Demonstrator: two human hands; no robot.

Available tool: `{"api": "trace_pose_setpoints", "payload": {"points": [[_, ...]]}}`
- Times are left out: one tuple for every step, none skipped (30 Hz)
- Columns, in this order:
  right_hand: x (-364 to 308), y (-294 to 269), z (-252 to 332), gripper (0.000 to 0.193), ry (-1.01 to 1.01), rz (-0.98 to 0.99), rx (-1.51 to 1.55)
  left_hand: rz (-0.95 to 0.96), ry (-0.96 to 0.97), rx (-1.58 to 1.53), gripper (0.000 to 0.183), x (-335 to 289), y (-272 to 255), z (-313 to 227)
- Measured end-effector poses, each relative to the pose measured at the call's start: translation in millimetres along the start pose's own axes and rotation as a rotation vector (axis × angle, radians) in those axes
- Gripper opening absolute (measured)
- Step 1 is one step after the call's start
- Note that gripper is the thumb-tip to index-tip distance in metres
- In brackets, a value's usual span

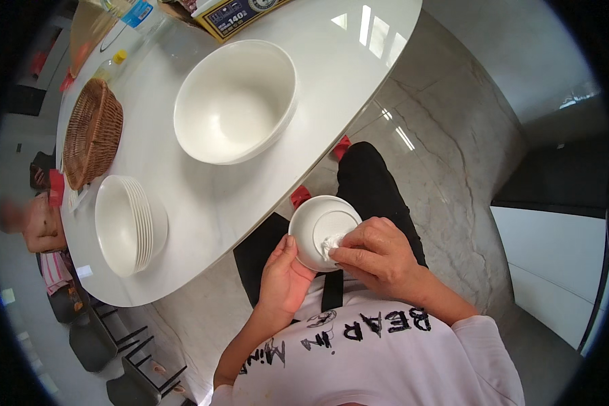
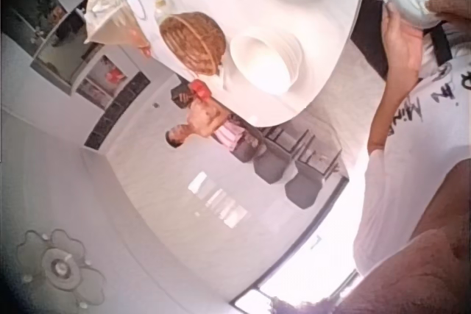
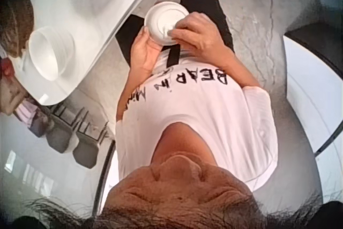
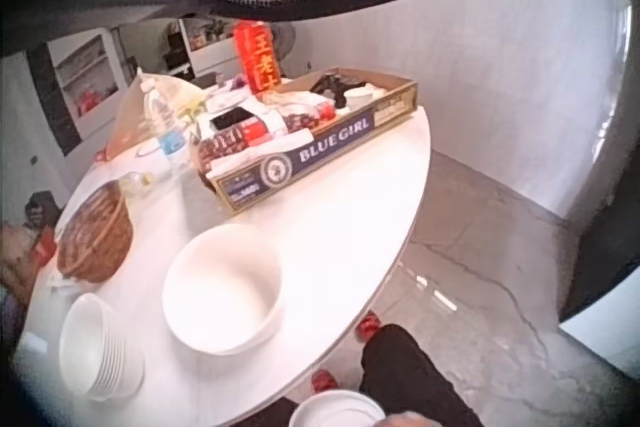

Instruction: The person wipes the inside and outside of several white bowls using a white tissue. They handle the bowls one at a time, rotating them to clean different surfaces, and place them back on the table after wiping.

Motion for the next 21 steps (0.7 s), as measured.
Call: {"api": "trace_pose_setpoints", "payload": {"points": [[0.3, 1.6, 1.3, 0.028, -0.005, -0.006, 0.009, -0.008, -0.024, -0.011, 0.03, 0.3, -3.5, 3.5], [2.7, 3.0, -0.6, 0.029, -0.014, -0.021, -0.029, -0.015, -0.048, -0.021, 0.027, -0.1, -5.8, 6.3], [6.9, 3.1, -5.6, 0.03, -0.023, -0.039, -0.072, -0.009, -0.038, -0.004, 0.027, -0.4, -5.4, 6.5], [9.7, 2.5, -8.8, 0.03, -0.032, -0.056, -0.116, -0.003, -0.027, 0.014, 0.026, -0.9, -4.7, 6.4], [10.9, 0.5, -9.5, 0.03, -0.026, -0.078, -0.162, 0.003, -0.017, 0.032, 0.026, -1.3, -3.7, 5.6], [12.2, -3.0, -10.2, 0.03, -0.023, -0.098, -0.207, 0.006, 0.033, 0.032, 0.026, -4.4, 2.0, -0.1], [12.6, -6.2, -10.8, 0.03, -0.02, -0.117, -0.252, 0.004, 0.07, 0.025, 0.025, -4.7, 3.8, -3.6], [10.3, -9.7, -13.2, 0.029, -0.005, -0.101, -0.273, 0.001, 0.107, 0.018, 0.025, -4.5, 4.8, -6.9], [6.7, -9.9, -14.0, 0.028, 0.022, -0.055, -0.214, -0.004, 0.143, 0.009, 0.025, -4.7, 4.4, -9.5], [1.6, -8.8, -13.3, 0.028, 0.049, -0.009, -0.156, -0.001, 0.169, 0.041, 0.032, -2.6, -1.3, -8.4], [-2.0, -6.7, -11.9, 0.027, 0.076, 0.036, -0.098, -0.008, 0.155, 0.032, 0.032, 0.1, -4.2, -5.6], [-3.2, -4.1, -8.7, 0.026, 0.096, 0.069, -0.016, -0.017, 0.139, 0.025, 0.032, 2.3, -6.8, -1.7], [-1.9, -1.7, -6.9, 0.025, 0.095, 0.058, 0.009, -0.025, 0.122, 0.019, 0.032, 3.3, -8.0, 1.3], [0.1, 1.9, -4.8, 0.024, 0.094, 0.046, 0.033, -0.022, 0.096, 0.039, 0.031, 3.5, -7.6, 3.4], [2.7, 4.8, -2.9, 0.024, 0.092, 0.031, 0.059, -0.02, 0.072, 0.063, 0.031, 3.1, -6.5, 4.2], [7.2, 4.6, -2.7, 0.025, 0.075, 0.0, 0.015, -0.017, 0.048, 0.087, 0.03, 2.5, -5.2, 4.8], [7.1, 3.7, -6.7, 0.025, 0.073, -0.021, -0.015, -0.012, 0.071, 0.115, 0.028, 0.9, -2.7, 2.9], [6.4, 2.6, -12.5, 0.026, 0.067, -0.041, -0.045, -0.005, 0.098, 0.143, 0.026, -0.8, 0.8, -0.4], [5.8, -0.1, -17.1, 0.027, 0.061, -0.06, -0.075, 0.0, 0.125, 0.17, 0.024, -1.6, 2.7, -3.2], [5.1, -6.0, -20.7, 0.028, 0.074, -0.061, -0.147, 0.007, 0.155, 0.189, 0.024, -2.0, 3.0, -5.1], [0.9, -11.6, -26.1, 0.027, 0.087, -0.067, -0.184, 0.011, 0.183, 0.205, 0.024, -3.7, 2.0, -5.0]]}}
Point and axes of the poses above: each hand's wrist, its own x-axis towards the middle knuckle, its own y-axis out of the palm, z = x × y, the point moved 4 cm from there along x, towards the middle knuckle, and after that the axes turned 3 degrees about x, right-handed, at the moved point
